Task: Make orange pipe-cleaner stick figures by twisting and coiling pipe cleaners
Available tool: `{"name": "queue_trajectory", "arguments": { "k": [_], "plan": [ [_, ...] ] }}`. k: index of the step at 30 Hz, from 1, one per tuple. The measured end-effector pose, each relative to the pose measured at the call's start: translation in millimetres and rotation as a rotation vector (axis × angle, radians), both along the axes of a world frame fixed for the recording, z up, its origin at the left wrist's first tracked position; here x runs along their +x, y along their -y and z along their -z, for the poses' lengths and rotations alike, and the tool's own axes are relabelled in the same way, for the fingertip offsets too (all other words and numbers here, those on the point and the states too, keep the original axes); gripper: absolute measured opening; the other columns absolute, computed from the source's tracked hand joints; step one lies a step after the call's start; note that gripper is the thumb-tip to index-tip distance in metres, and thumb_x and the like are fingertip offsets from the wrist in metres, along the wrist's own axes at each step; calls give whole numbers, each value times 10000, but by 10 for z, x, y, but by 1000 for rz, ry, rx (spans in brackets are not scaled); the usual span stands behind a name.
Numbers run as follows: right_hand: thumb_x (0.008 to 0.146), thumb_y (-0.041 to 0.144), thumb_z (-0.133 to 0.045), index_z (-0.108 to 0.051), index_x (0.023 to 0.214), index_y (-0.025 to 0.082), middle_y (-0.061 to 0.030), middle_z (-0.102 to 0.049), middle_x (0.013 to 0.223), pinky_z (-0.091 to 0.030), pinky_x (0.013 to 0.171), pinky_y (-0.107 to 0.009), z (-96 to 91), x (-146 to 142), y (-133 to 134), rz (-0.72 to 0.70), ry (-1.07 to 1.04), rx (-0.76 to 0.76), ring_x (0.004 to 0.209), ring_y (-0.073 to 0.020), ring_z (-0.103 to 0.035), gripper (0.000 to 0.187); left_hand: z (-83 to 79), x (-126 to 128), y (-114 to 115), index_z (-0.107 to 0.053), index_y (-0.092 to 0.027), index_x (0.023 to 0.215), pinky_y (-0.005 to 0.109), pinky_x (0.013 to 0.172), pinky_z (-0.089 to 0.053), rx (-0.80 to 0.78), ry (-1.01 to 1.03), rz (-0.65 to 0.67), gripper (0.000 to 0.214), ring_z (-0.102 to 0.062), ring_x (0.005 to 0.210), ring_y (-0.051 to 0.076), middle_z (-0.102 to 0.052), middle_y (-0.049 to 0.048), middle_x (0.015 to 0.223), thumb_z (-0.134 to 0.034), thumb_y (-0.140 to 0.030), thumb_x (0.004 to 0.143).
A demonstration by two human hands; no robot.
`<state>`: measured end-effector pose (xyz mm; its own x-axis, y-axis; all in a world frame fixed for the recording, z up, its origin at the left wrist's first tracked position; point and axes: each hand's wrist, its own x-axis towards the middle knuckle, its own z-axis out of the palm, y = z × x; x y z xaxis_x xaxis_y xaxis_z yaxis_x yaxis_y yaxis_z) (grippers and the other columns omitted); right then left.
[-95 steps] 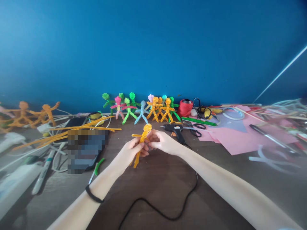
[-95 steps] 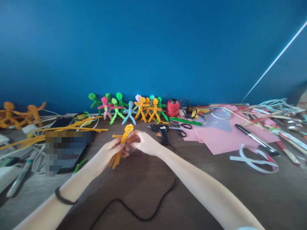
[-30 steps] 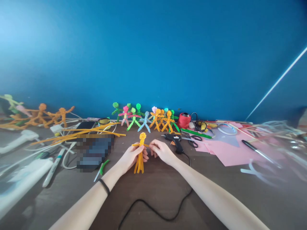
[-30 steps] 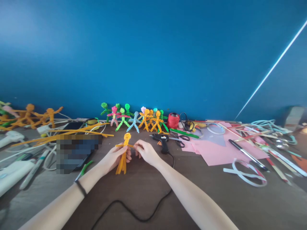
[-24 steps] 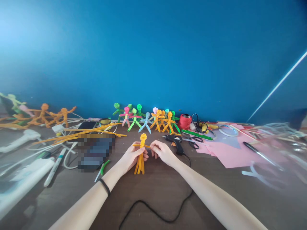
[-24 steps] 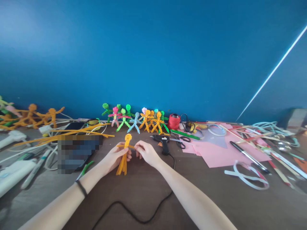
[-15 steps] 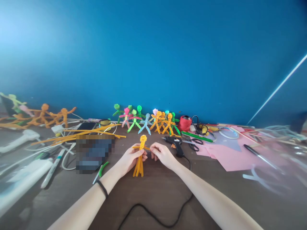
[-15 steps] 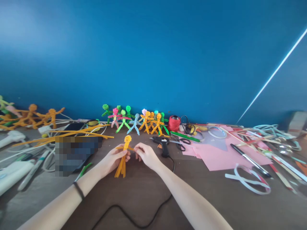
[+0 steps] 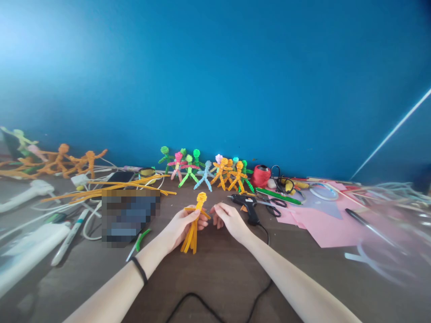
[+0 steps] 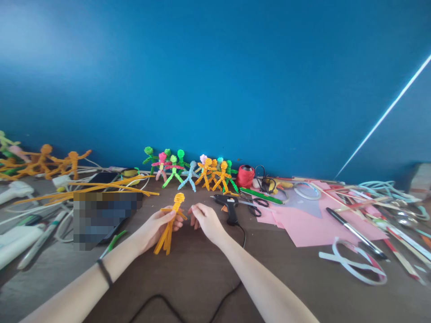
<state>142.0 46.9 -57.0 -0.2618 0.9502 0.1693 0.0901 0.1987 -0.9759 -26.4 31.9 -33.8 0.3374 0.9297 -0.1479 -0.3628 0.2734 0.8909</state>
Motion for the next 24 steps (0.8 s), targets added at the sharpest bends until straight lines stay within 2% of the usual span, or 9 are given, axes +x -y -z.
{"name": "queue_trajectory", "arguments": {
  "k": [9,15,19,24],
  "plan": [
    [832,323,-377,-544,752,155,26,-515,522,-366,444,-206,3,3,1,-15,-5,-8,418,-80,-469,249,-64,13,28,-651,-82,775,253,607,-504,-48,-58,-17,124,-638,623,161,-693,112,725,-607,-187,727],
    [800,234,-402,-543,762,160,28,-528,547,-371,435,-192,12,-25,-63,3,66,-2,428,-76,-490,164,-14,-15,-7,-646,-85,817,224,598,-481,-42,-8,-13,147,-630,640,143,-697,114,787,-590,-187,728],
    [779,230,-439,-549,805,172,37,-541,584,-364,419,-184,-63,-97,-205,-10,151,7,416,-68,-494,126,30,-43,-39,-628,-101,794,221,596,-461,-64,45,-20,142,-619,646,141,-689,104,777,-563,-214,737],
    [733,184,-481,-558,751,170,30,-556,583,-385,429,-191,-156,-359,-533,-17,152,25,419,-72,-492,81,-7,-77,-83,-613,-93,738,194,535,-432,-158,187,-96,136,-553,541,95,-627,54,632,-511,-182,733]
  ]
}}
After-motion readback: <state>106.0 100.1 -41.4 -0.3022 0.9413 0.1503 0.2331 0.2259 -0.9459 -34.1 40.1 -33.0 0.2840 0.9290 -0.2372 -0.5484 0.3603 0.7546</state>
